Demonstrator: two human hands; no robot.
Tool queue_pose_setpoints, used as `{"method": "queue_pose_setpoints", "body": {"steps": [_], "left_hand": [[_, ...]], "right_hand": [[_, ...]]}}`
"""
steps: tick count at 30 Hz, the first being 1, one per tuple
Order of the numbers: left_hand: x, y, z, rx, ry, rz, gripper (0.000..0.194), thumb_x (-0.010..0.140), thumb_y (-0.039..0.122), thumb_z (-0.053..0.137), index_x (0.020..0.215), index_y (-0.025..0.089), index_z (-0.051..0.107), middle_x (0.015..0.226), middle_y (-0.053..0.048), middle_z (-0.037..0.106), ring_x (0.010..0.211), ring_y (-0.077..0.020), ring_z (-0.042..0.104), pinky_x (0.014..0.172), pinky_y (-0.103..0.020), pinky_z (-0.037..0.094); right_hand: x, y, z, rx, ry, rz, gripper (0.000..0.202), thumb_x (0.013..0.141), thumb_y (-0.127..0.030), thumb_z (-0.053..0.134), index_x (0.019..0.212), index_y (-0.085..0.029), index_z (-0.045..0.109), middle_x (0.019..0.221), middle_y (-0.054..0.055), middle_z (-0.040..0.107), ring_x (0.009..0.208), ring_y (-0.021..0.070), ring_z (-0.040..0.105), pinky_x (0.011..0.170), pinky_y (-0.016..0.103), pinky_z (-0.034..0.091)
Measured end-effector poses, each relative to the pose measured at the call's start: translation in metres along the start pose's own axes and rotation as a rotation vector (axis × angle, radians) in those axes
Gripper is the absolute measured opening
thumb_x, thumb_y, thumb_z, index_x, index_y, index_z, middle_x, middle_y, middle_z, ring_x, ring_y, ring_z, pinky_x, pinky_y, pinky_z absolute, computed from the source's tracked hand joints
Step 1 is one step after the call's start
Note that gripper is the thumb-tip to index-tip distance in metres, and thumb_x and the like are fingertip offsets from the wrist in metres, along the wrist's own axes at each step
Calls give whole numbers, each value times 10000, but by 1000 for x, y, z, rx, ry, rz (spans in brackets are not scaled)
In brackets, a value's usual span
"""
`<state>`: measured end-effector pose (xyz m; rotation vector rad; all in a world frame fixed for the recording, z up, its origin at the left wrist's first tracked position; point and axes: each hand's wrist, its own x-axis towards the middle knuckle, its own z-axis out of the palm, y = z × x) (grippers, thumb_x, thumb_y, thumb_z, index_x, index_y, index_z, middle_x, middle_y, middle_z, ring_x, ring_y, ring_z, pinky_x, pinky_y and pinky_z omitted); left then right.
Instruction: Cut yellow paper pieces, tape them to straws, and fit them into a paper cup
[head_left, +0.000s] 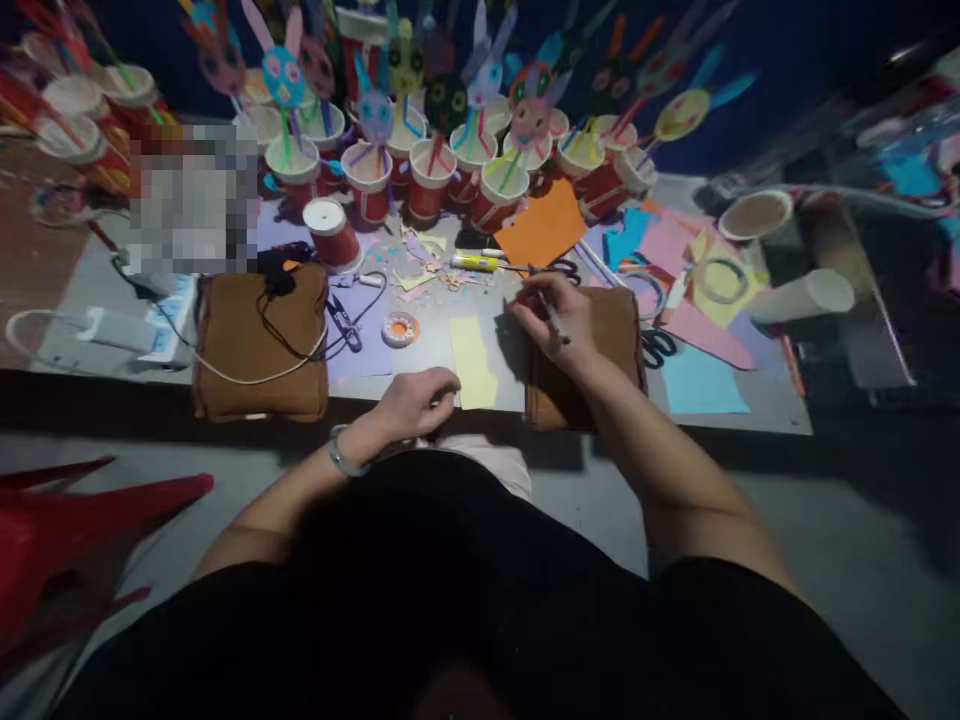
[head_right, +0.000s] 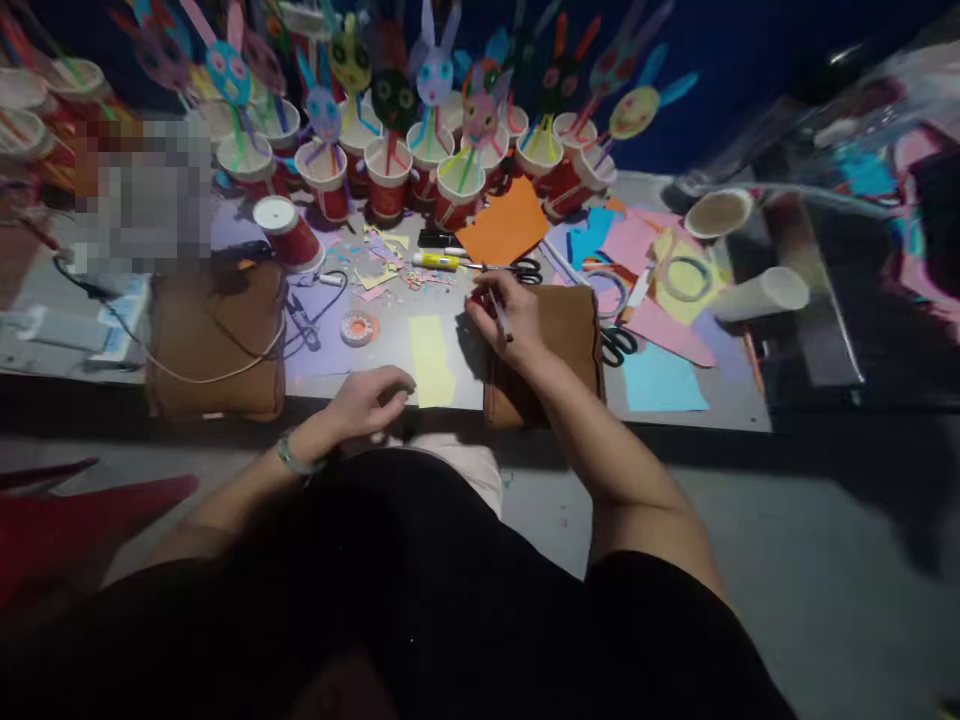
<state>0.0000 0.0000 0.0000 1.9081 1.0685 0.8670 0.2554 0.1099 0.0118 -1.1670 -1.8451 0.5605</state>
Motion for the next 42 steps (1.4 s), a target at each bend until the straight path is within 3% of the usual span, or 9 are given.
{"method": "queue_pose_setpoints", "body": {"steps": [4, 8, 11, 16, 25, 29, 31, 35, 42], "left_hand": [[12, 5, 9, -397, 134, -263, 304, 854, 329, 670, 1093, 145, 630, 877, -28, 702, 548, -31, 471, 550, -192, 369], [26, 15, 11, -921, 124, -484, 397, 818, 489, 720, 969, 156, 567, 728, 43, 607, 419, 8, 342, 418, -168, 224], [32, 21, 11, -1131, 129, -614, 429, 765, 484, 784, 867, 177, 501, 584, 114, 450, 365, 15, 274, 391, -150, 148], [33, 21, 14, -1334, 101, -719, 334, 791, 369, 784, 842, 156, 532, 591, 99, 445, 384, 18, 303, 396, -133, 192], [40, 16, 4, -1260, 185, -631, 401, 677, 318, 869, 900, 140, 586, 671, 72, 570, 382, 37, 291, 377, -142, 152], [42, 15, -2, -1013, 309, -528, 454, 595, 299, 913, 895, 137, 613, 768, 0, 683, 557, -31, 546, 508, -153, 376], [43, 16, -5, -920, 333, -465, 417, 590, 278, 913, 872, 127, 647, 799, -14, 689, 679, -62, 602, 612, -174, 441], [47, 17, -14, -811, 324, -436, 360, 634, 292, 885, 885, 132, 683, 827, 6, 664, 550, -18, 468, 506, -175, 333], [60, 19, -36, -831, 333, -429, 289, 787, 363, 781, 921, 148, 643, 704, 52, 544, 435, 2, 356, 401, -166, 240]], "right_hand": [[-15, -32, 20, 140, -109, -86, 234, 829, -267, 741, 1034, -230, 634, 879, 11, 719, 657, 135, 650, 639, 276, 535], [-32, -52, 31, 110, -116, -292, 190, 877, -223, 693, 1060, -237, 646, 910, 48, 725, 721, 158, 682, 660, 294, 568], [-41, -52, 37, 0, -87, -431, 193, 892, -209, 676, 1080, -240, 652, 892, 64, 722, 747, 179, 683, 652, 311, 581], [-47, -42, 43, -94, -35, -572, 239, 901, -186, 667, 1130, -251, 652, 991, 75, 734, 832, 186, 710, 674, 300, 596], [-45, -51, 31, -44, -92, -503, 280, 926, -282, 644, 1202, -239, 655, 1016, 100, 751, 873, 216, 731, 720, 344, 620], [-30, -48, 20, 0, -32, -316, 308, 1014, -315, 471, 1249, -241, 656, 1092, 108, 762, 810, 194, 746, 731, 340, 615], [-12, -37, 19, -103, 22, -259, 325, 1029, -366, 441, 1205, -228, 676, 1103, 115, 763, 834, 207, 741, 758, 350, 600], [35, -6, 22, -437, -37, -146, 419, 1040, -432, 392, 1093, -154, 701, 960, 131, 767, 820, 230, 696, 757, 345, 529], [81, 12, 45, -876, -369, -205, 341, 1015, -368, 450, 1034, -117, 680, 917, 180, 736, 864, 274, 601, 819, 396, 401]]}}
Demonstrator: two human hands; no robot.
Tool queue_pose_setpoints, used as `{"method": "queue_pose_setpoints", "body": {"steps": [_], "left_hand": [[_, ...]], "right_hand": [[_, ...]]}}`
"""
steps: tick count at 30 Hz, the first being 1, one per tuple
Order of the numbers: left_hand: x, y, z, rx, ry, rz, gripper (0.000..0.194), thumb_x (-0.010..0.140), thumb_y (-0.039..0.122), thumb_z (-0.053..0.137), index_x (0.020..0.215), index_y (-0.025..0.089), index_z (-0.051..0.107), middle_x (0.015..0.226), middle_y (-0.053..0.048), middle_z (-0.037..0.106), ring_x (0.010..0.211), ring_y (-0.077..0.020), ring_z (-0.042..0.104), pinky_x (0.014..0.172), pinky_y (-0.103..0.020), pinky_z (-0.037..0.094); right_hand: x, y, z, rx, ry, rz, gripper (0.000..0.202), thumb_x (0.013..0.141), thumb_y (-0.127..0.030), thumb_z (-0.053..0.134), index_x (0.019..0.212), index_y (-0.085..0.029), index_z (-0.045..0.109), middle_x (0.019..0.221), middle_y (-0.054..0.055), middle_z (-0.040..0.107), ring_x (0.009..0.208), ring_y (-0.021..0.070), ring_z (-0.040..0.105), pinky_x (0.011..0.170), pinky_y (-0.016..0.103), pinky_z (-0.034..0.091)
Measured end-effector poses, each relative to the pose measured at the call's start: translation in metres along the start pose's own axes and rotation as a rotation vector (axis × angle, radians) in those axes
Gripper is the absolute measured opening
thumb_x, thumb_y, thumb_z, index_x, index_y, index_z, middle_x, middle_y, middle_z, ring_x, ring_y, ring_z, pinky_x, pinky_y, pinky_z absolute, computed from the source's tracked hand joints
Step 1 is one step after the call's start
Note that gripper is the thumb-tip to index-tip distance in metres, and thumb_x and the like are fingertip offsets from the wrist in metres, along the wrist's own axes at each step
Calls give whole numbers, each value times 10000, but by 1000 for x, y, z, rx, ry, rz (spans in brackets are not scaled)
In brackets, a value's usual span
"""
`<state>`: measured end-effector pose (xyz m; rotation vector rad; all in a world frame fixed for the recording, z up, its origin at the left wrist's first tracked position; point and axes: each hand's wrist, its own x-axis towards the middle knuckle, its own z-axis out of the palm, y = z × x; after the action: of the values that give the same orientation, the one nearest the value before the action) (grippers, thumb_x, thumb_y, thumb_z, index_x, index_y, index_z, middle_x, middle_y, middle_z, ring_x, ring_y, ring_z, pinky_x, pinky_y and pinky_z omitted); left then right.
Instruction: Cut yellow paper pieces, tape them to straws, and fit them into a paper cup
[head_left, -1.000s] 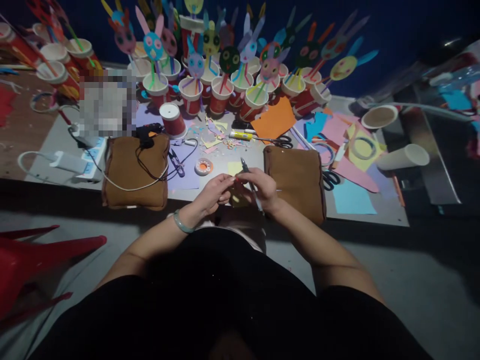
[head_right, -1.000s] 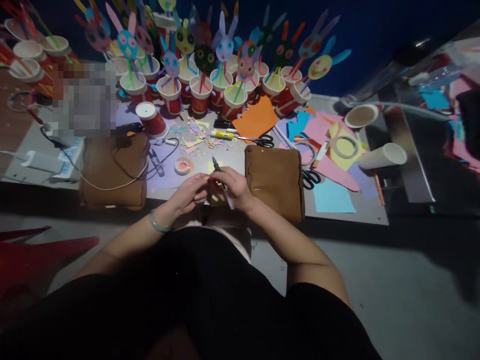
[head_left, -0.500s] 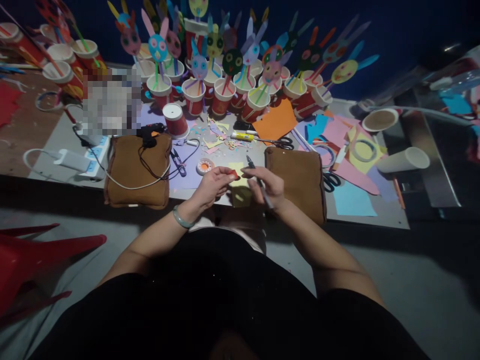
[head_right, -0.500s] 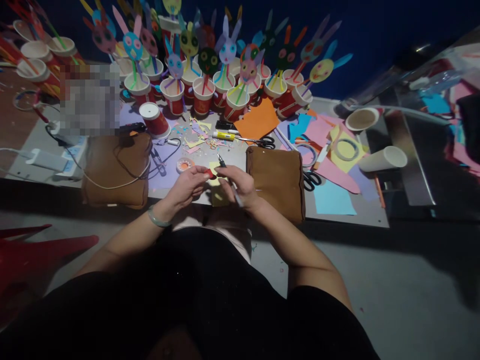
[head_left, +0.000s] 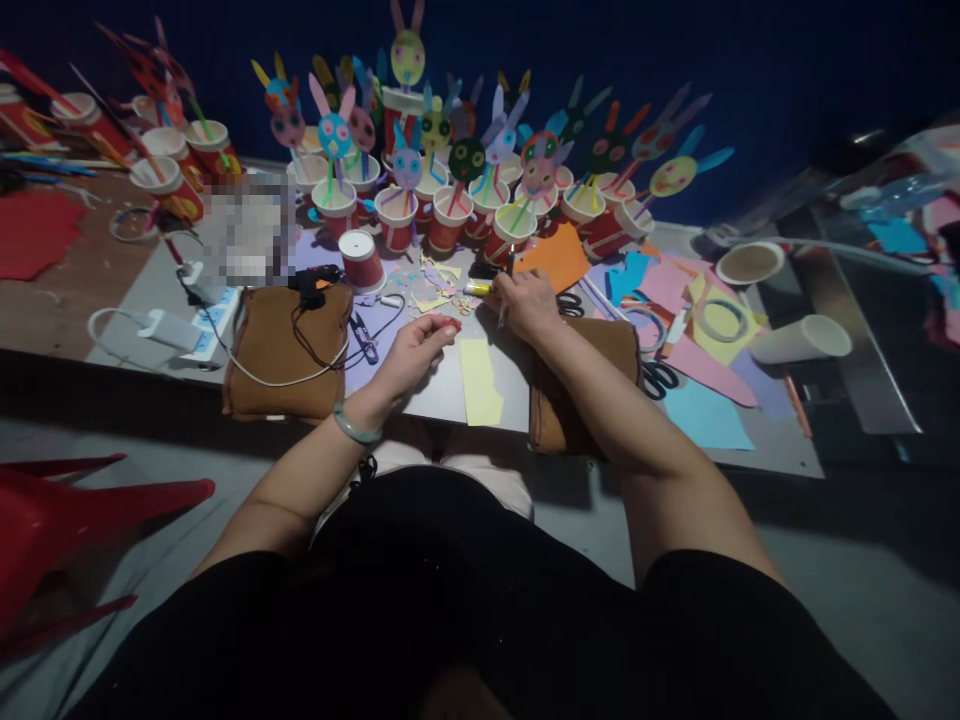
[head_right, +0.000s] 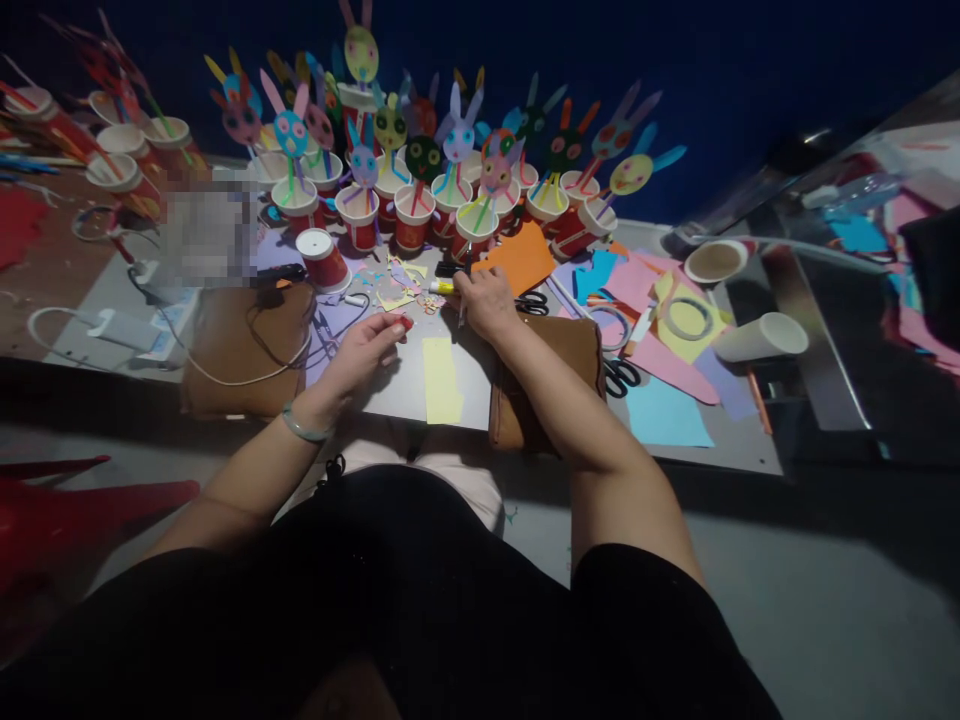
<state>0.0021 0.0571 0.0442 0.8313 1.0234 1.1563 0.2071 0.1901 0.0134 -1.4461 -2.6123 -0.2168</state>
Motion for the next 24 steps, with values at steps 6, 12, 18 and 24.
{"method": "queue_pose_setpoints", "body": {"steps": [6, 12, 18, 24], "left_hand": [[12, 7, -2, -74, 82, -121, 141, 860, 228, 680, 927, 117, 626, 738, 28, 580, 469, -7, 453, 402, -135, 300], [18, 3, -11, -135, 99, -115, 158, 838, 243, 708, 917, 125, 638, 697, 38, 565, 480, -13, 477, 413, -135, 308], [20, 2, -10, -174, 99, -125, 200, 834, 260, 721, 970, 130, 651, 665, 51, 552, 472, -14, 474, 418, -131, 318], [18, 3, -11, -159, 56, -131, 200, 822, 275, 729, 916, 120, 643, 657, 49, 552, 473, -13, 480, 411, -118, 320]], "right_hand": [[14, 2, 14, 179, 97, -82, 130, 899, -134, 513, 884, -180, 634, 791, 139, 677, 922, 304, 561, 842, 439, 405], [-10, -4, -12, 675, 211, -168, 122, 857, -295, 644, 918, -225, 565, 850, 39, 675, 720, 191, 588, 664, 326, 480], [-40, -23, -42, 846, 183, -225, 144, 850, -283, 668, 886, -224, 542, 933, 64, 729, 773, 185, 641, 715, 330, 512], [-44, -25, -47, 861, 212, -204, 170, 845, -265, 675, 825, -221, 511, 938, 75, 749, 782, 197, 675, 720, 348, 529]]}}
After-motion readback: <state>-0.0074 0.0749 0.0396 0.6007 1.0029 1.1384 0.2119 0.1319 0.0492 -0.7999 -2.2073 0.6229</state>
